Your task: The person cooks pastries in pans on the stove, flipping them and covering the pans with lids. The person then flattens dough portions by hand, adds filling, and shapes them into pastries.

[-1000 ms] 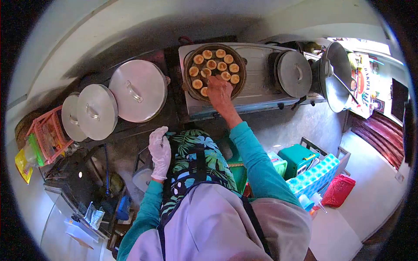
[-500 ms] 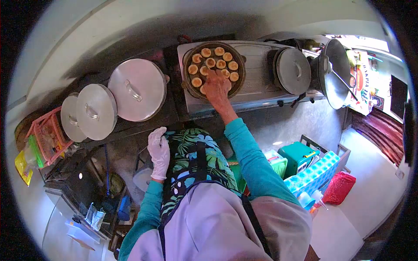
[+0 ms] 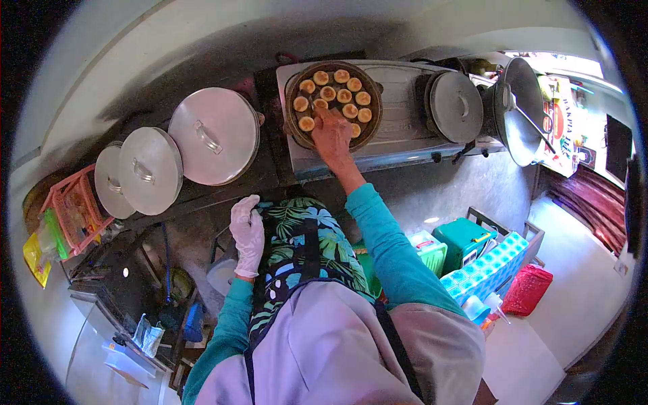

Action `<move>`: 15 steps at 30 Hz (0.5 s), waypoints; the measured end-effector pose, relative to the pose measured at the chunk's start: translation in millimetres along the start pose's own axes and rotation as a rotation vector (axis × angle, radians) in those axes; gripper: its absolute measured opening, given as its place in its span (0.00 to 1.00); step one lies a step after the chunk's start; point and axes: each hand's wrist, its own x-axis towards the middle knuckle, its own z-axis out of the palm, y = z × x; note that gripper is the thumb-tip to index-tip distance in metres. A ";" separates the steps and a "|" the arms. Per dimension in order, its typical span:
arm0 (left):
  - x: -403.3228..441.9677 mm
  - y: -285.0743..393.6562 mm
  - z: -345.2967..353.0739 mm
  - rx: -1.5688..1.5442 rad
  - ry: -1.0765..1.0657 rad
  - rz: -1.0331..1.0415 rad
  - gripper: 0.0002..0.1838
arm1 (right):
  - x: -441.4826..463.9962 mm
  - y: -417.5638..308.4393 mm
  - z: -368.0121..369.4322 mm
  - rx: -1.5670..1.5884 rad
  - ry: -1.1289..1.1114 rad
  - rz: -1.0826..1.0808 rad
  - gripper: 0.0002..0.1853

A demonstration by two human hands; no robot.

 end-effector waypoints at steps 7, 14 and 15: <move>-0.9 -4.4 -0.7 -0.003 0.001 -0.024 0.19 | -3.2 -1.3 3.4 0.093 0.009 0.049 0.10; 1.6 -2.7 -6.0 -0.010 -0.008 -0.055 0.19 | -14.5 14.8 -6.0 0.169 0.024 0.333 0.11; 1.0 -3.6 -6.3 -0.009 -0.011 -0.055 0.19 | -16.4 15.4 -5.7 0.168 0.025 0.336 0.11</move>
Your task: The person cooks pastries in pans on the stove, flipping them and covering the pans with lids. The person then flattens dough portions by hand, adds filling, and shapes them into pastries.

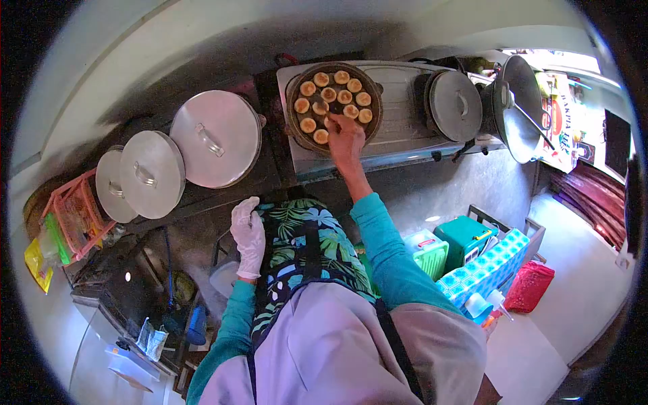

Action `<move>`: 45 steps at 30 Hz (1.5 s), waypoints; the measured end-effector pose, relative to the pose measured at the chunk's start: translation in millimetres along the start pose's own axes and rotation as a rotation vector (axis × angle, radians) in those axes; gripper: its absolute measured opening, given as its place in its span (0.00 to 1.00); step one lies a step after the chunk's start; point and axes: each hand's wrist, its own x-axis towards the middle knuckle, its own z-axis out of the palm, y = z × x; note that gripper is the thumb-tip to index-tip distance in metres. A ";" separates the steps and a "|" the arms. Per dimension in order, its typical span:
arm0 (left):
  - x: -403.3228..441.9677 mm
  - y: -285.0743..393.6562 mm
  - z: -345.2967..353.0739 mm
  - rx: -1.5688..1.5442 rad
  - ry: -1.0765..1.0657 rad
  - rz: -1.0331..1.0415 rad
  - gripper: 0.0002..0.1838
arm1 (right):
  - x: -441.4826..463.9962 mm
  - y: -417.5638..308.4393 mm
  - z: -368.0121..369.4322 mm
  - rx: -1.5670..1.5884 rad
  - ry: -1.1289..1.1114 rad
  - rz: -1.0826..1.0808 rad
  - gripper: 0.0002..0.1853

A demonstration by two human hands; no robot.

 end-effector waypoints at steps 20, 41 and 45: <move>2.1 0.5 4.3 0.005 -0.027 0.019 0.18 | -2.2 4.5 -27.7 -0.271 -0.074 -0.239 0.13; 3.9 1.5 10.1 -0.008 -0.052 0.025 0.17 | 3.0 4.4 -29.5 -0.354 -0.086 -0.278 0.15; 5.1 4.5 9.6 -0.033 -0.051 -0.025 0.17 | 6.6 9.1 -33.6 -0.295 -0.035 -0.270 0.15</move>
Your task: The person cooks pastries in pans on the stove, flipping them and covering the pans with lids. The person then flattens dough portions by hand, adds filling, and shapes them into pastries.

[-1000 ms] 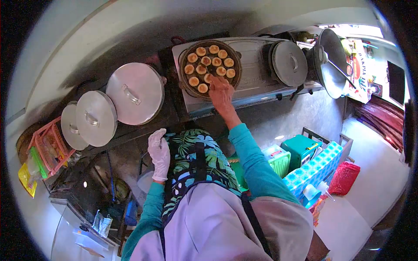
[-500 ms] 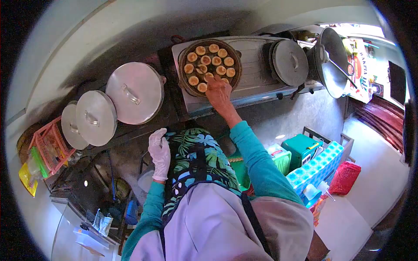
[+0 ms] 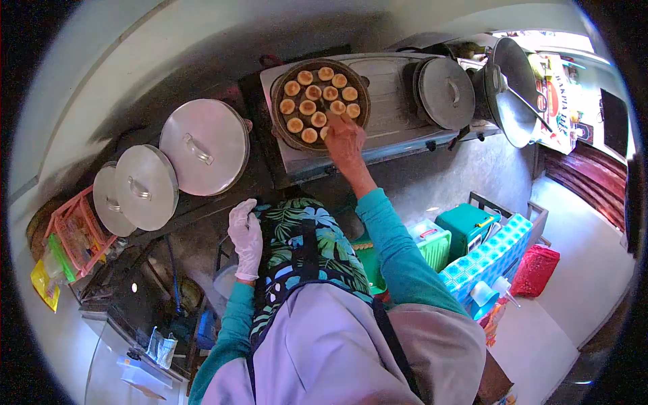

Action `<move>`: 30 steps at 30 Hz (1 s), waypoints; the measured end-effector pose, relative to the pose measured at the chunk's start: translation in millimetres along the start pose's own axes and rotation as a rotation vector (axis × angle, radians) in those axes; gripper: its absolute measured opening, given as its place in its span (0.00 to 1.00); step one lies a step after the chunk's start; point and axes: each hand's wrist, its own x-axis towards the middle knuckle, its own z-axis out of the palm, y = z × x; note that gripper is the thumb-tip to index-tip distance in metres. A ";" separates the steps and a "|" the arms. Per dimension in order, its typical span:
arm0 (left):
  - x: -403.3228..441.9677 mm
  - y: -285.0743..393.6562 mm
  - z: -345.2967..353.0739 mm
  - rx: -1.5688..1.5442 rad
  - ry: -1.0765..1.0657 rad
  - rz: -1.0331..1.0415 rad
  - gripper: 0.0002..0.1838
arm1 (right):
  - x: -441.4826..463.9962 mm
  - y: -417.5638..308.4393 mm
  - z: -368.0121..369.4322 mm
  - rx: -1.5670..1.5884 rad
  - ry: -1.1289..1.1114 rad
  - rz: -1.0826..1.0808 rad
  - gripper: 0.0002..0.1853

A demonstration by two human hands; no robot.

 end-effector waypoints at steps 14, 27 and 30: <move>3.1 0.8 1.9 0.046 -0.036 0.000 0.17 | 6.6 13.4 -15.6 -0.035 0.004 0.151 0.13; 3.8 -2.8 5.5 0.011 -0.040 0.017 0.16 | 35.0 44.8 -4.7 -0.062 0.043 0.119 0.11; 3.3 0.5 4.9 0.044 -0.051 0.004 0.17 | 34.8 42.2 -7.1 -0.018 0.055 0.182 0.11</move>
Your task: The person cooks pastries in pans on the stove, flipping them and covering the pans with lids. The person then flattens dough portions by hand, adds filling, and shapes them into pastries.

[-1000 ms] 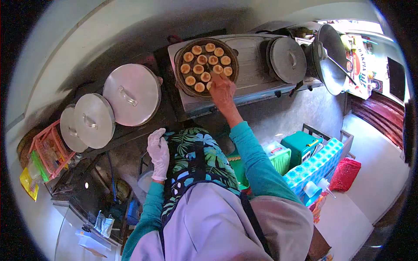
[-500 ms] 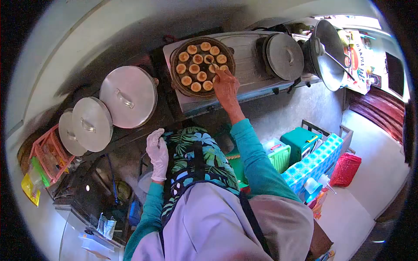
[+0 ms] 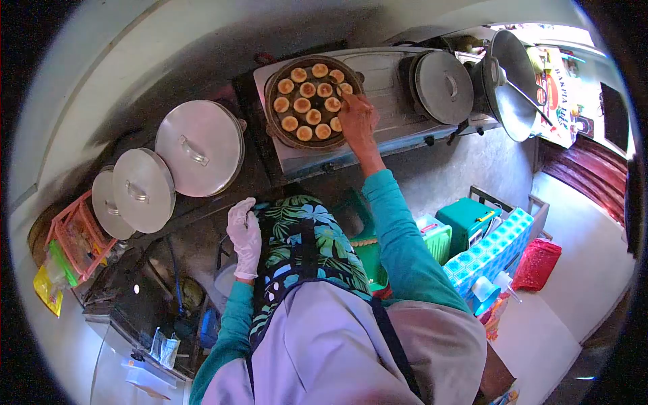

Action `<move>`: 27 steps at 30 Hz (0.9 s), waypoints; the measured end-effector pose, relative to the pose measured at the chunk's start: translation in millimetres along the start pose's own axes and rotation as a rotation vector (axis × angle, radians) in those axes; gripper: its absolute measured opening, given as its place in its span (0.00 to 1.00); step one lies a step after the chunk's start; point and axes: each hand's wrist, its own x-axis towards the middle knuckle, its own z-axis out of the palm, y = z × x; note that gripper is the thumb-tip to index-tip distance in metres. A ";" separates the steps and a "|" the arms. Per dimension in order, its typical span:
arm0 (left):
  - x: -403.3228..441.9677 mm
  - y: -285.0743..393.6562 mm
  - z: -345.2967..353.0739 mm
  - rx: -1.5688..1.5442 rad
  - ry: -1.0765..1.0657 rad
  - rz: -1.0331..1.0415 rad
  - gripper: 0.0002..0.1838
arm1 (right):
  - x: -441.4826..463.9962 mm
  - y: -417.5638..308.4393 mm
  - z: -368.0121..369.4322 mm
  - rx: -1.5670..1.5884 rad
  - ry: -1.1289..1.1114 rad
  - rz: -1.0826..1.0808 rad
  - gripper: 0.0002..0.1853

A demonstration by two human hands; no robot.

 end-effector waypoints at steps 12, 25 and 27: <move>-3.0 -3.2 -0.8 -0.042 0.037 -0.031 0.16 | -10.8 10.3 -14.2 0.186 0.208 -0.104 0.10; 0.0 -2.0 -0.1 0.011 0.021 0.012 0.16 | -30.9 16.7 -15.0 -0.034 -0.012 0.072 0.13; 0.1 -3.8 1.2 0.003 0.024 -0.010 0.16 | -34.0 15.1 -21.0 -0.031 -0.014 0.097 0.13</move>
